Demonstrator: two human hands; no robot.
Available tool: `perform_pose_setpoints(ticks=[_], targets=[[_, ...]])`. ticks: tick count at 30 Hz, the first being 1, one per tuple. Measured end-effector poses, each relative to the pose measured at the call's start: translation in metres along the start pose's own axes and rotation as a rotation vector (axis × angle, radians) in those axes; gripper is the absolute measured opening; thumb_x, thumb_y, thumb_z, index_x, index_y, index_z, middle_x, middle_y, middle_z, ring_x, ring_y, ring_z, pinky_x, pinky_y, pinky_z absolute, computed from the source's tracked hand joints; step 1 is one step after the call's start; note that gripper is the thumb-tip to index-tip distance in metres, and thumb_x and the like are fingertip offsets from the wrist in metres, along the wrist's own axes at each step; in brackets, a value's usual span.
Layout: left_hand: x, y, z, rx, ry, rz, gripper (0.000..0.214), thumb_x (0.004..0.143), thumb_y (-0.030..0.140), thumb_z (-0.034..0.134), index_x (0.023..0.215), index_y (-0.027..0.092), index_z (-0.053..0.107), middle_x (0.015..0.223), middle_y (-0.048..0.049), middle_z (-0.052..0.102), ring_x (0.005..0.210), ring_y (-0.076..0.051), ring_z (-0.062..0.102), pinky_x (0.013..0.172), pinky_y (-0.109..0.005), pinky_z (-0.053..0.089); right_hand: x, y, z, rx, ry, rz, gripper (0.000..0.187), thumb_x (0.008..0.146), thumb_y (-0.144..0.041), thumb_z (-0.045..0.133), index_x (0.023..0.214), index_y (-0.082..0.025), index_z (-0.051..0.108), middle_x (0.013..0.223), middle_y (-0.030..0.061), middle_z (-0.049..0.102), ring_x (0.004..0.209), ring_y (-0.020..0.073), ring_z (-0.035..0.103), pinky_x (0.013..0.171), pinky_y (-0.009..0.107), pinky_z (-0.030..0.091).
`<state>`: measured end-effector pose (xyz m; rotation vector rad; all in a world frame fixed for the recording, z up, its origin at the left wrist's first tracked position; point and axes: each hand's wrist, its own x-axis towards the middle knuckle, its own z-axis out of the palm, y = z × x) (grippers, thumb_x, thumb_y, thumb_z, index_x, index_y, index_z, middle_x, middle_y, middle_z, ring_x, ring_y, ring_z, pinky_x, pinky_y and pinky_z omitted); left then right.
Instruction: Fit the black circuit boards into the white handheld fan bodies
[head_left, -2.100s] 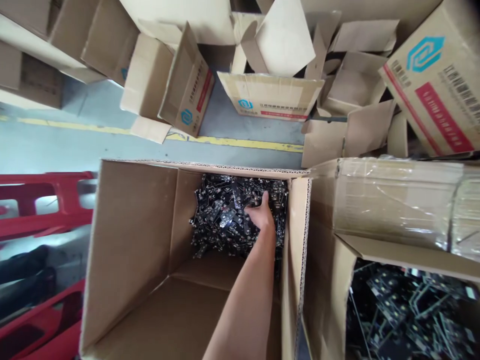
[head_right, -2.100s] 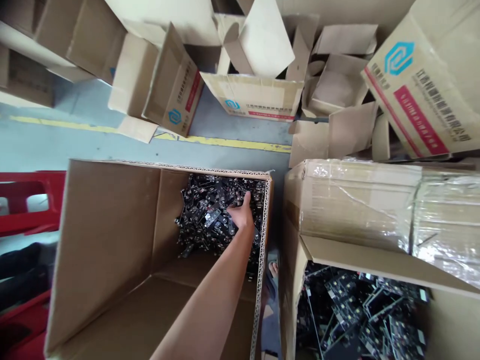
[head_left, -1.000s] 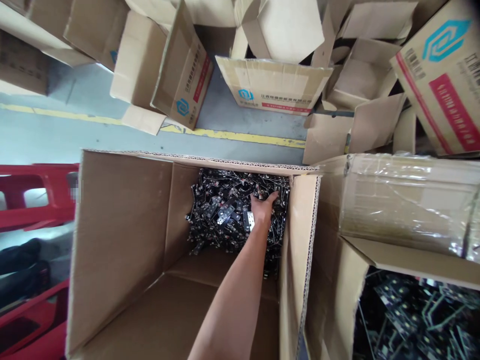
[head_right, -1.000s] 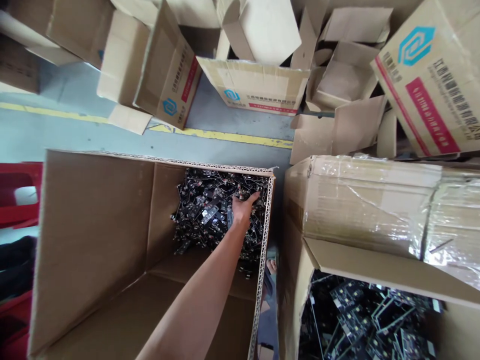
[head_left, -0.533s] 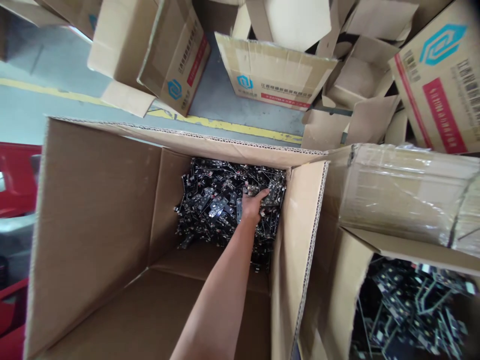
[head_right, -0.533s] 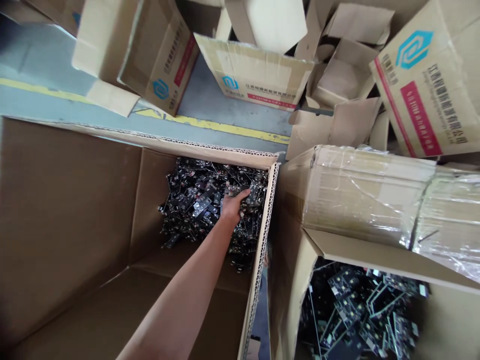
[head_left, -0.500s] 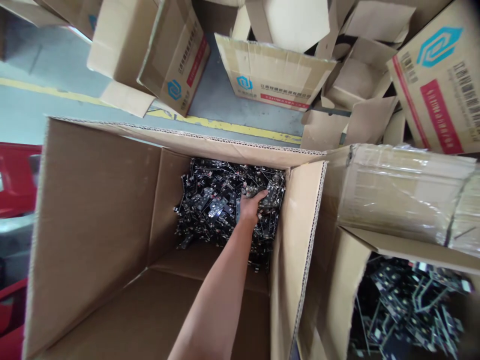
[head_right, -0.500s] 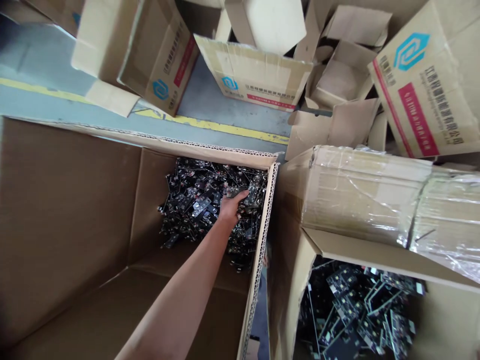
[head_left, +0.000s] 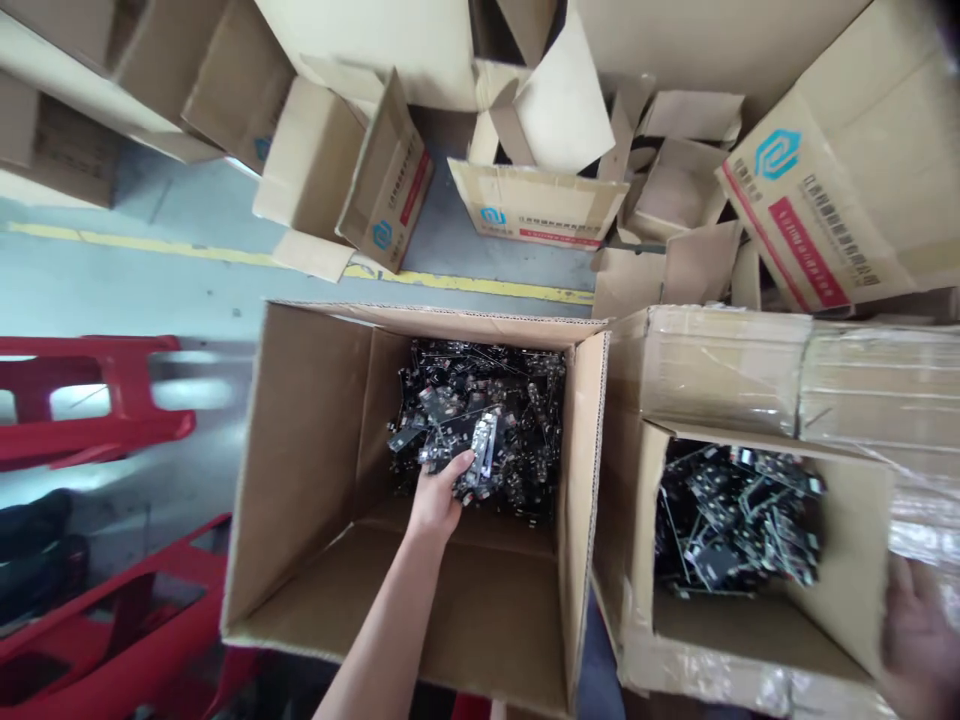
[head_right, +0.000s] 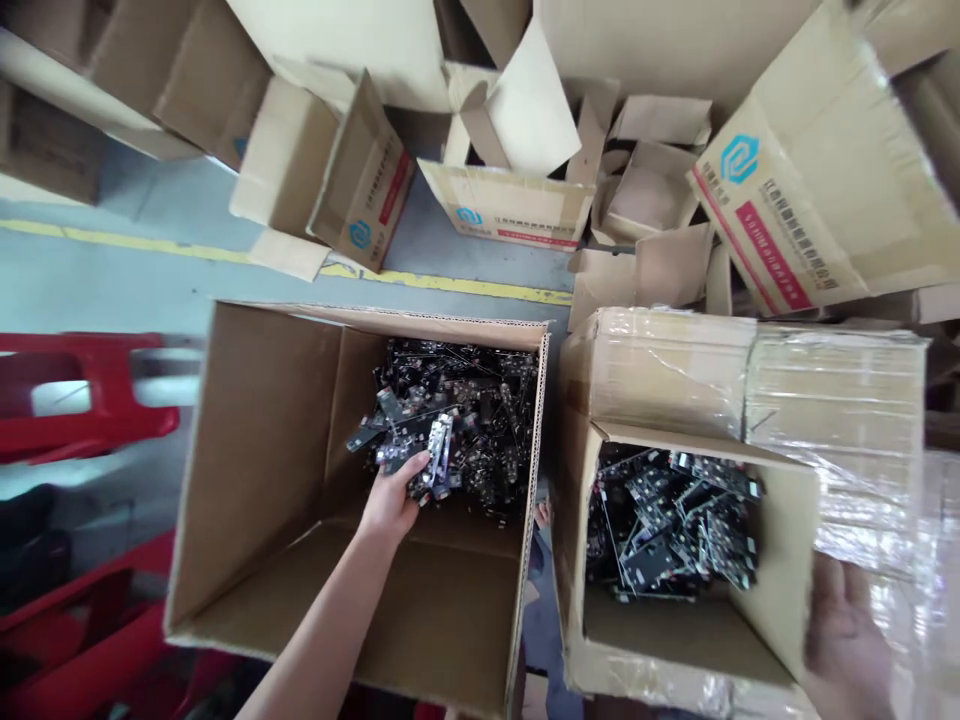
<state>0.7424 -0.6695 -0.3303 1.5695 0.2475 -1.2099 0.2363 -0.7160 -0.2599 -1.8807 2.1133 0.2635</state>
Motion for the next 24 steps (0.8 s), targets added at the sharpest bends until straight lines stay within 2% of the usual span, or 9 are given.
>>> perform_pose_setpoints(ticks=[3, 5, 10, 13, 16, 19, 24], targets=[[-0.033, 0.028, -0.013, 0.0, 0.012, 0.018, 0.043, 0.068, 0.018, 0.087, 0.108, 0.02, 0.072, 0.096, -0.0027, 0.081, 0.086, -0.023, 0.078, 0.078, -0.035, 0.065, 0.009, -0.009, 0.0, 0.131, 0.005, -0.007, 0.038, 0.086, -0.035, 0.041, 0.118, -0.026, 0.06, 0.093, 0.0203, 0.057, 0.087, 0.0427, 0.059, 0.064, 0.053, 0.044], [-0.057, 0.045, -0.019, -0.002, 0.026, 0.038, 0.044, 0.068, 0.018, 0.086, 0.109, 0.022, 0.072, 0.094, -0.0012, 0.082, 0.086, -0.023, 0.078, 0.077, -0.034, 0.066, 0.013, -0.015, -0.006, 0.207, -0.011, -0.031, 0.031, 0.082, -0.036, 0.045, 0.107, -0.026, 0.061, 0.088, 0.0176, 0.057, 0.087, 0.0422, 0.058, 0.07, 0.054, 0.045], [-0.122, 0.084, -0.025, -0.006, 0.041, 0.074, 0.05, 0.064, 0.02, 0.089, 0.111, 0.025, 0.072, 0.091, 0.0024, 0.082, 0.079, -0.022, 0.078, 0.069, -0.031, 0.067, 0.017, -0.018, -0.021, 0.341, -0.044, 0.009, 0.024, 0.081, -0.043, 0.046, 0.088, -0.024, 0.06, 0.087, 0.0135, 0.063, 0.092, 0.0357, 0.063, 0.085, 0.048, 0.048], [-0.158, 0.101, -0.022, 0.002, 0.038, 0.087, 0.057, 0.059, 0.022, 0.092, 0.112, 0.027, 0.073, 0.09, 0.0034, 0.082, 0.071, -0.022, 0.077, 0.064, -0.031, 0.068, 0.008, -0.009, -0.032, 0.412, -0.059, 0.112, 0.032, 0.081, -0.048, 0.047, 0.093, -0.024, 0.064, 0.094, 0.0106, 0.069, 0.089, 0.0318, 0.067, 0.085, 0.046, 0.05], [-0.184, 0.107, -0.014, -0.008, 0.046, 0.064, 0.064, 0.052, 0.023, 0.095, 0.112, 0.027, 0.073, 0.088, 0.0035, 0.082, 0.064, -0.021, 0.076, 0.059, -0.03, 0.067, -0.011, 0.003, -0.049, 0.493, -0.076, 0.212, 0.042, 0.081, -0.056, 0.05, 0.101, -0.024, 0.067, 0.102, 0.009, 0.072, 0.086, 0.0293, 0.07, 0.083, 0.044, 0.051], [-0.2, 0.101, -0.002, -0.032, 0.014, 0.029, 0.071, 0.047, 0.018, 0.096, 0.113, 0.026, 0.072, 0.088, 0.0034, 0.082, 0.065, -0.02, 0.076, 0.061, -0.028, 0.066, -0.034, 0.008, -0.067, 0.605, -0.114, 0.281, 0.047, 0.079, -0.062, 0.055, 0.103, -0.024, 0.069, 0.104, 0.0094, 0.074, 0.083, 0.0275, 0.071, 0.077, 0.04, 0.054], [-0.221, 0.085, 0.024, 0.032, -0.03, -0.051, 0.07, 0.051, 0.025, 0.096, 0.117, 0.024, 0.07, 0.087, 0.0003, 0.082, 0.072, -0.025, 0.077, 0.06, -0.03, 0.066, -0.072, -0.009, -0.088, 0.804, -0.175, 0.351, 0.052, 0.083, -0.065, 0.058, 0.11, -0.021, 0.067, 0.089, 0.0083, 0.073, 0.078, 0.026, 0.071, 0.074, 0.037, 0.057]])
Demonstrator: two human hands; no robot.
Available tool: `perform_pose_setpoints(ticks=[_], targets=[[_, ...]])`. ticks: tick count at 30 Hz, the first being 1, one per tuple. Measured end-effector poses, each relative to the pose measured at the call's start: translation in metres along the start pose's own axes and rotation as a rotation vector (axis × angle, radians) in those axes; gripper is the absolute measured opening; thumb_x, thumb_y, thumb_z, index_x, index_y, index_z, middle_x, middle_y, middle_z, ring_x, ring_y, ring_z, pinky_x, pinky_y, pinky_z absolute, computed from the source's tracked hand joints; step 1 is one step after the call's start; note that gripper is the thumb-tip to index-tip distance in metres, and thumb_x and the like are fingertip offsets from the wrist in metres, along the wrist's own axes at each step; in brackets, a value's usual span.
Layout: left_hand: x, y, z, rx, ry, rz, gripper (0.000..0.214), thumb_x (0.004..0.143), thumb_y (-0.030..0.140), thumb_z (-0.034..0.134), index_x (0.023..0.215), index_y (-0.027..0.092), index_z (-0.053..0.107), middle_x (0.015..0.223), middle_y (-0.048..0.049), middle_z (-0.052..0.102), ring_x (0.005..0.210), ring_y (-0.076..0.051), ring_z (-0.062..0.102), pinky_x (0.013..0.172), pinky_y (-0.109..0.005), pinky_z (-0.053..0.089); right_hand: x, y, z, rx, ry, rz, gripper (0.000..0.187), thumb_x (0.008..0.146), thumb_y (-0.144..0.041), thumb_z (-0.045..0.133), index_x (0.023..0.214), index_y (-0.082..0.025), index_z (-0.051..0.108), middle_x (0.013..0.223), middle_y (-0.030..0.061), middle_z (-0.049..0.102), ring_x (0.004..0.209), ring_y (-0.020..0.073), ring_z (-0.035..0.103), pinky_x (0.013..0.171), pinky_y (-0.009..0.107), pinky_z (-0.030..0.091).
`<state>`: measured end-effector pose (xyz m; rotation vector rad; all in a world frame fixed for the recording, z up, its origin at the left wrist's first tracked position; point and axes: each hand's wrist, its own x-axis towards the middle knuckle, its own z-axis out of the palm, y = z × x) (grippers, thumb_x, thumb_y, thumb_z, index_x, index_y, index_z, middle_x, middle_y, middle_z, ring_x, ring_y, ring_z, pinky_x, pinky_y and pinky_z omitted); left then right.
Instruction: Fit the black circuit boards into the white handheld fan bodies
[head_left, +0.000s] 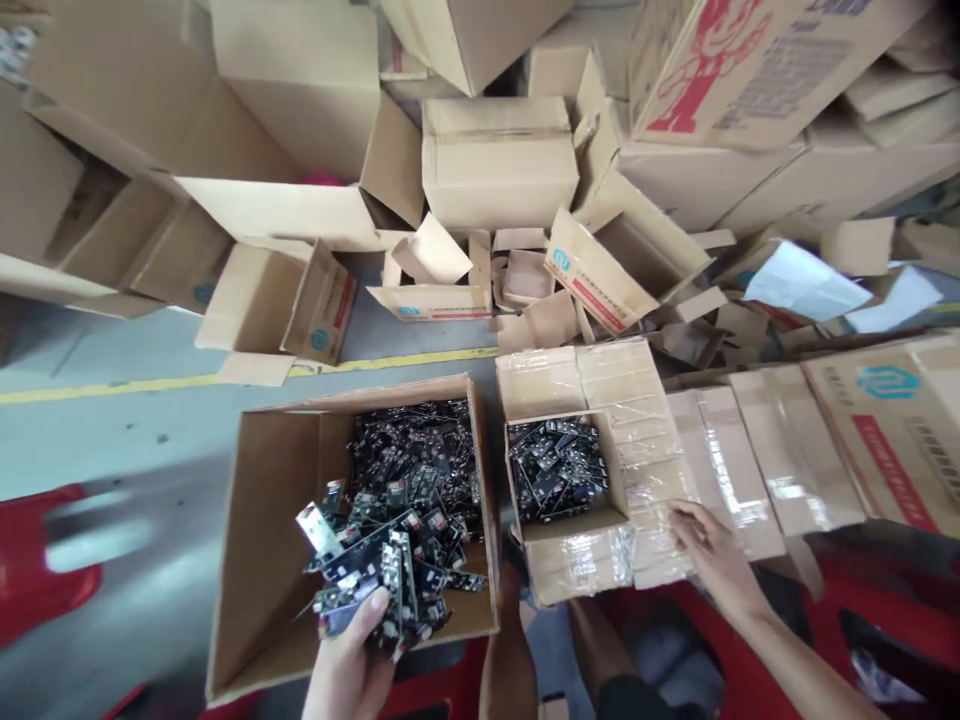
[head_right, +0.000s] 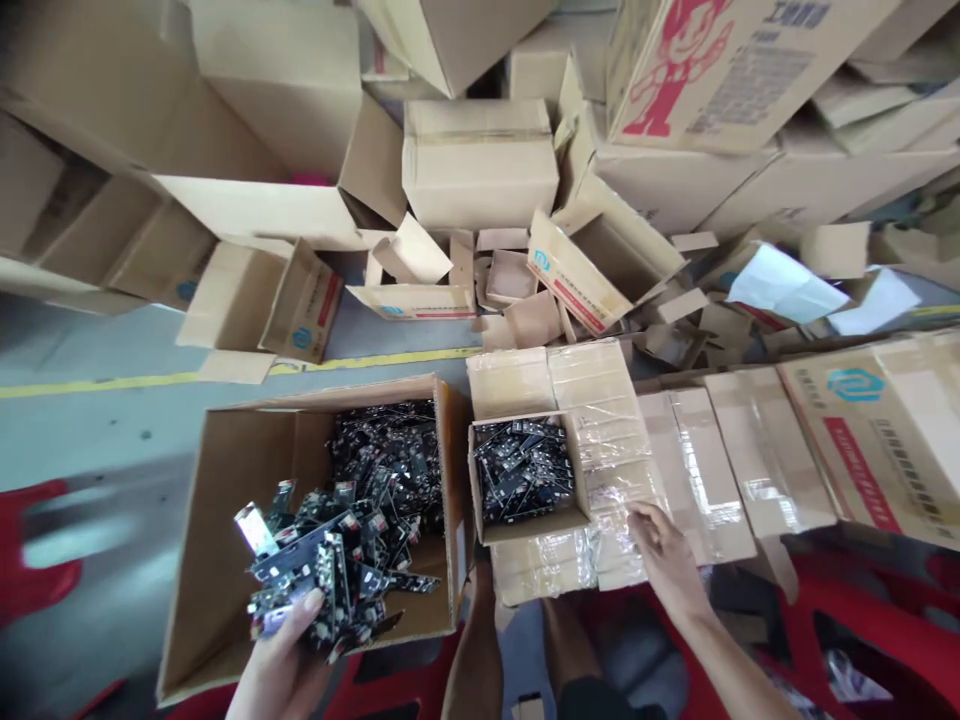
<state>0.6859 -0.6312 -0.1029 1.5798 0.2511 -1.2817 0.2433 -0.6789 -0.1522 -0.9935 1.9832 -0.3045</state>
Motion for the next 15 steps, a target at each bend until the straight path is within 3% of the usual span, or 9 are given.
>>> perform_pose_setpoints(ticks=[3, 8, 11, 15], targets=[[-0.015, -0.008, 0.019, 0.024, -0.07, -0.053, 0.072, 0.051, 0.025, 0.096, 0.118, 0.024, 0.069, 0.087, -0.0016, 0.081, 0.077, -0.028, 0.077, 0.061, -0.033, 0.065, -0.03, -0.015, 0.02, 0.129, -0.098, 0.023, 0.055, 0.087, -0.066, 0.058, 0.119, -0.021, 0.064, 0.087, 0.0072, 0.072, 0.077, 0.0245, 0.07, 0.073, 0.037, 0.058], [-0.039, -0.04, 0.074, 0.03, -0.246, -0.17, 0.061, 0.055, 0.029, 0.095, 0.11, 0.019, 0.07, 0.079, -0.0038, 0.078, 0.072, -0.027, 0.076, 0.06, -0.033, 0.063, -0.072, -0.057, 0.049, 0.748, -0.391, 0.254, 0.059, 0.089, -0.069, 0.058, 0.133, -0.03, 0.059, 0.129, 0.0108, 0.062, 0.102, 0.0285, 0.068, 0.081, 0.045, 0.06], [-0.047, -0.076, 0.119, -0.004, -0.348, -0.238, 0.058, 0.06, 0.03, 0.093, 0.112, 0.02, 0.069, 0.078, -0.0041, 0.078, 0.075, -0.026, 0.077, 0.063, -0.032, 0.063, -0.076, -0.076, 0.045, 0.948, -0.478, 0.281, 0.063, 0.089, -0.074, 0.052, 0.137, -0.033, 0.056, 0.139, 0.0111, 0.059, 0.114, 0.0331, 0.065, 0.082, 0.049, 0.059], [-0.04, -0.118, 0.167, -0.062, -0.403, -0.332, 0.061, 0.063, 0.025, 0.091, 0.119, 0.021, 0.067, 0.096, -0.0066, 0.08, 0.099, -0.029, 0.075, 0.08, -0.035, 0.062, -0.06, -0.076, 0.028, 0.94, -0.417, 0.259, 0.059, 0.089, -0.07, 0.055, 0.133, -0.031, 0.061, 0.143, 0.01, 0.059, 0.12, 0.0348, 0.062, 0.083, 0.047, 0.059]])
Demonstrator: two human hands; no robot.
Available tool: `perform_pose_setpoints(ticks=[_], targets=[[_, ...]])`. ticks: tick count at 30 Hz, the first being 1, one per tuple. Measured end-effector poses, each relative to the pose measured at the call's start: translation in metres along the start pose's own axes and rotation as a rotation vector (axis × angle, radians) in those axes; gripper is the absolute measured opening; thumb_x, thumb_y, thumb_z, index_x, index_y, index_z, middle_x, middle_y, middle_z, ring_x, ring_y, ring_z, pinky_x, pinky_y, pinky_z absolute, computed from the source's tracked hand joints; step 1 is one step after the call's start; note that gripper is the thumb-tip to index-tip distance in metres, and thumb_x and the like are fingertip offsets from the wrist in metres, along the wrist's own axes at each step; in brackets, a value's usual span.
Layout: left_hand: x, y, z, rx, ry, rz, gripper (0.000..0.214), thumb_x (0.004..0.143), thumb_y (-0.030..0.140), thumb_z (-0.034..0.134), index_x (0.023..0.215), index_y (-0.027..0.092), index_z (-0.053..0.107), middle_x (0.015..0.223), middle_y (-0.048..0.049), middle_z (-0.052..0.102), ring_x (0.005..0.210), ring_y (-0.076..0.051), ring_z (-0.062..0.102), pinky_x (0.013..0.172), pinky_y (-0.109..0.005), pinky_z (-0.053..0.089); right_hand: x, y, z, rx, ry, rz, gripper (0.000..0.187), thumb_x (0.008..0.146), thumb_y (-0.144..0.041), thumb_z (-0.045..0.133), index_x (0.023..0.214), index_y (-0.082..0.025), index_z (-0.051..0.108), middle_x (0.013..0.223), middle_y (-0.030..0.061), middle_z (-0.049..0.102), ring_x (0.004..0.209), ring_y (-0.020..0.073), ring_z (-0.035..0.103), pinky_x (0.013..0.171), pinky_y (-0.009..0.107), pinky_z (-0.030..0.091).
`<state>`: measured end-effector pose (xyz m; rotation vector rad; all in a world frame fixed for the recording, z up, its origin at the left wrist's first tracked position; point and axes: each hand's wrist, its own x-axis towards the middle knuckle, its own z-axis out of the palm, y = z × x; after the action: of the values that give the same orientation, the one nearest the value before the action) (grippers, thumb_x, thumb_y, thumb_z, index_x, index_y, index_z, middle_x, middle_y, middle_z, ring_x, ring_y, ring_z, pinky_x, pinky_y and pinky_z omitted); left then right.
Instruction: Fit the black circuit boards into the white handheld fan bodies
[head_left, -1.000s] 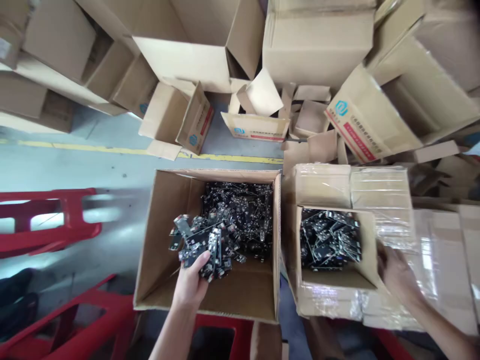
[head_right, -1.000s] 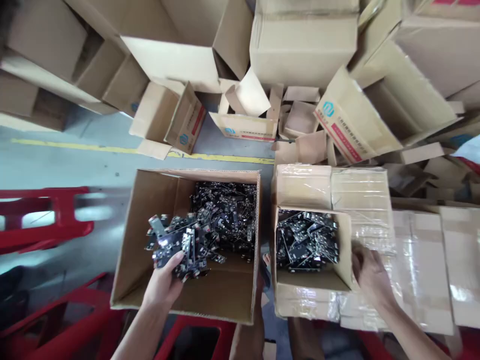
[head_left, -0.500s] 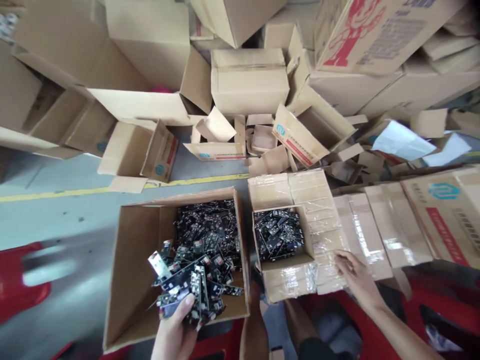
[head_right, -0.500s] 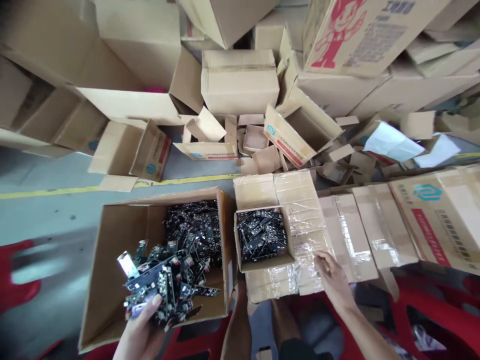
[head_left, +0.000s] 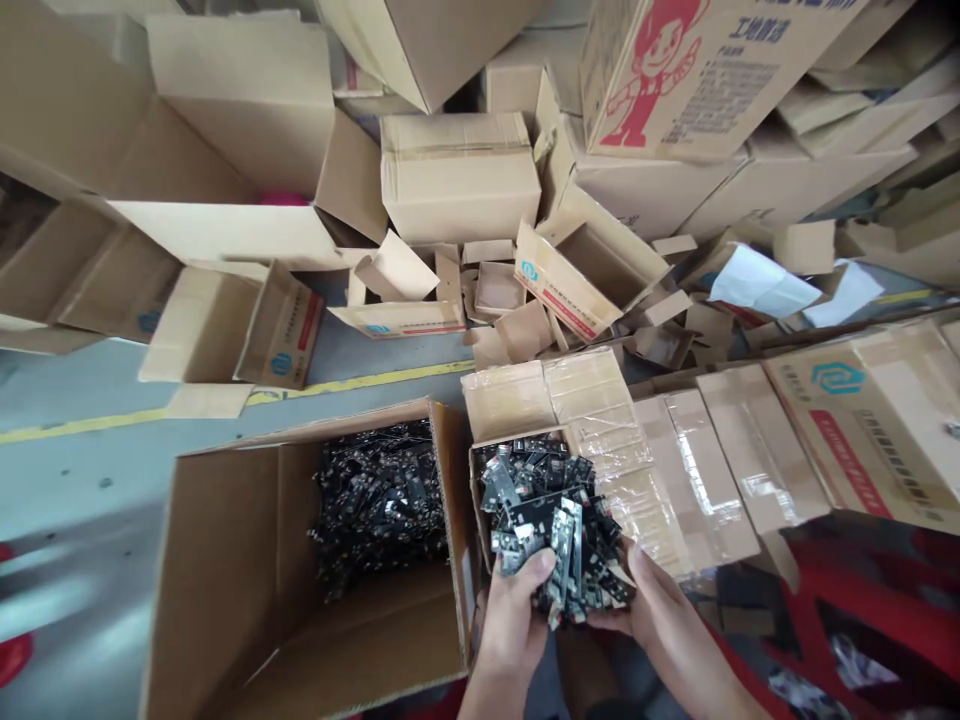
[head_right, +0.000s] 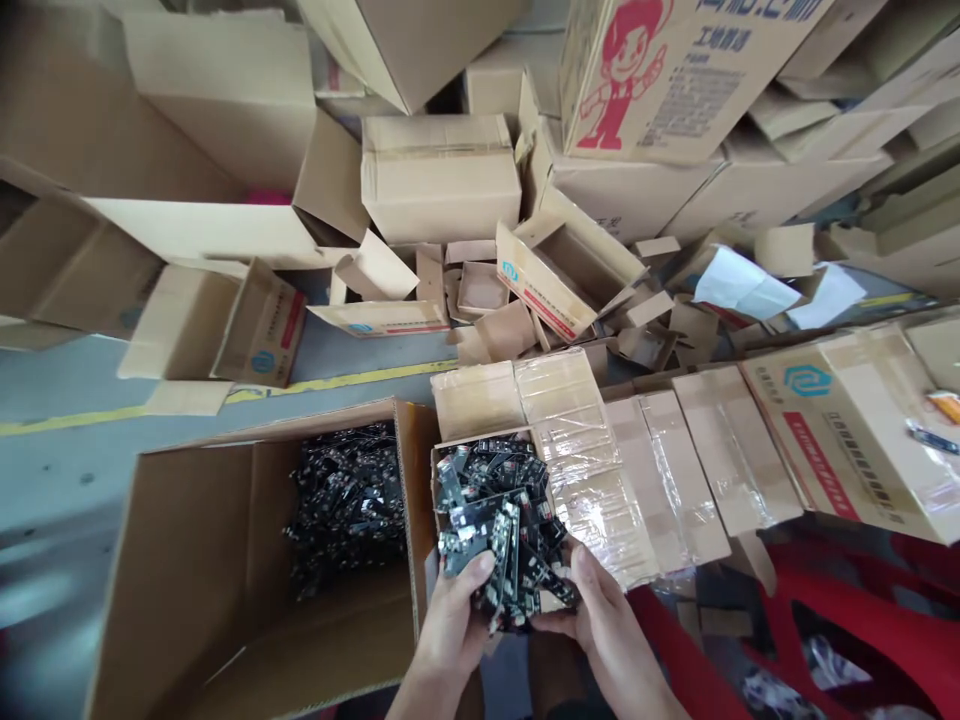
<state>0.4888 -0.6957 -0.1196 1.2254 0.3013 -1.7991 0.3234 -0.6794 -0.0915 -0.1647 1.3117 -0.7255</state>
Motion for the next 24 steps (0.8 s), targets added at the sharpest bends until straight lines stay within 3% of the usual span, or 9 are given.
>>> perform_pose_setpoints(ticks=[4, 7, 9, 12, 17, 21, 24], targets=[[0.031, -0.004, 0.006, 0.028, 0.039, -0.069, 0.06, 0.067, 0.027, 0.089, 0.121, 0.016, 0.066, 0.11, -0.013, 0.078, 0.105, -0.03, 0.073, 0.085, -0.038, 0.061, 0.02, -0.003, -0.011, -0.177, 0.12, -0.019, 0.058, 0.086, -0.06, 0.068, 0.134, -0.028, 0.06, 0.131, 0.0086, 0.065, 0.11, 0.0306, 0.067, 0.081, 0.043, 0.062], [0.043, 0.005, 0.005, 0.107, 0.142, -0.098, 0.059, 0.07, 0.032, 0.088, 0.122, 0.018, 0.066, 0.118, -0.0138, 0.076, 0.101, -0.029, 0.075, 0.078, -0.036, 0.062, 0.04, 0.001, -0.007, -0.389, 0.212, -0.139, 0.058, 0.085, -0.059, 0.067, 0.128, -0.02, 0.063, 0.104, 0.0091, 0.073, 0.087, 0.0262, 0.073, 0.071, 0.039, 0.064], [0.045, 0.009, 0.006, 0.167, 0.217, -0.096, 0.06, 0.069, 0.037, 0.089, 0.123, 0.021, 0.066, 0.122, -0.0124, 0.075, 0.099, -0.028, 0.075, 0.074, -0.035, 0.062, 0.053, 0.002, -0.003, -0.499, 0.248, -0.236, 0.056, 0.086, -0.059, 0.064, 0.125, -0.019, 0.064, 0.097, 0.0089, 0.073, 0.083, 0.0262, 0.073, 0.066, 0.037, 0.065], [0.042, 0.012, 0.015, 0.227, 0.298, -0.057, 0.061, 0.069, 0.041, 0.089, 0.123, 0.024, 0.067, 0.125, -0.0099, 0.074, 0.1, -0.027, 0.075, 0.075, -0.034, 0.062, 0.067, 0.002, -0.003, -0.602, 0.283, -0.326, 0.049, 0.087, -0.054, 0.064, 0.122, -0.02, 0.065, 0.104, 0.0111, 0.072, 0.093, 0.0297, 0.072, 0.07, 0.04, 0.065], [0.033, 0.012, 0.021, 0.255, 0.362, 0.041, 0.054, 0.072, 0.039, 0.087, 0.121, 0.029, 0.067, 0.123, -0.0059, 0.074, 0.108, -0.026, 0.072, 0.085, -0.035, 0.061, 0.077, 0.005, 0.002, -0.81, 0.324, -0.549, 0.045, 0.094, -0.046, 0.055, 0.131, -0.02, 0.058, 0.125, 0.0171, 0.061, 0.114, 0.033, 0.062, 0.09, 0.051, 0.059], [0.022, 0.006, 0.007, 0.271, 0.395, 0.116, 0.039, 0.073, 0.033, 0.085, 0.109, 0.024, 0.072, 0.11, -0.0066, 0.076, 0.117, -0.027, 0.067, 0.1, -0.035, 0.055, 0.076, 0.004, 0.007, -0.944, 0.293, -0.691, 0.043, 0.096, -0.042, 0.055, 0.133, -0.022, 0.058, 0.13, 0.0158, 0.06, 0.126, 0.0353, 0.053, 0.107, 0.059, 0.045], [0.009, -0.004, -0.008, 0.283, 0.388, 0.152, 0.037, 0.074, 0.032, 0.084, 0.108, 0.026, 0.07, 0.115, -0.0048, 0.073, 0.123, -0.025, 0.063, 0.106, -0.033, 0.05, 0.06, 0.006, -0.011, -1.004, 0.357, -0.72, 0.041, 0.099, -0.043, 0.053, 0.135, -0.024, 0.055, 0.135, 0.0146, 0.057, 0.13, 0.0338, 0.05, 0.11, 0.055, 0.042]])
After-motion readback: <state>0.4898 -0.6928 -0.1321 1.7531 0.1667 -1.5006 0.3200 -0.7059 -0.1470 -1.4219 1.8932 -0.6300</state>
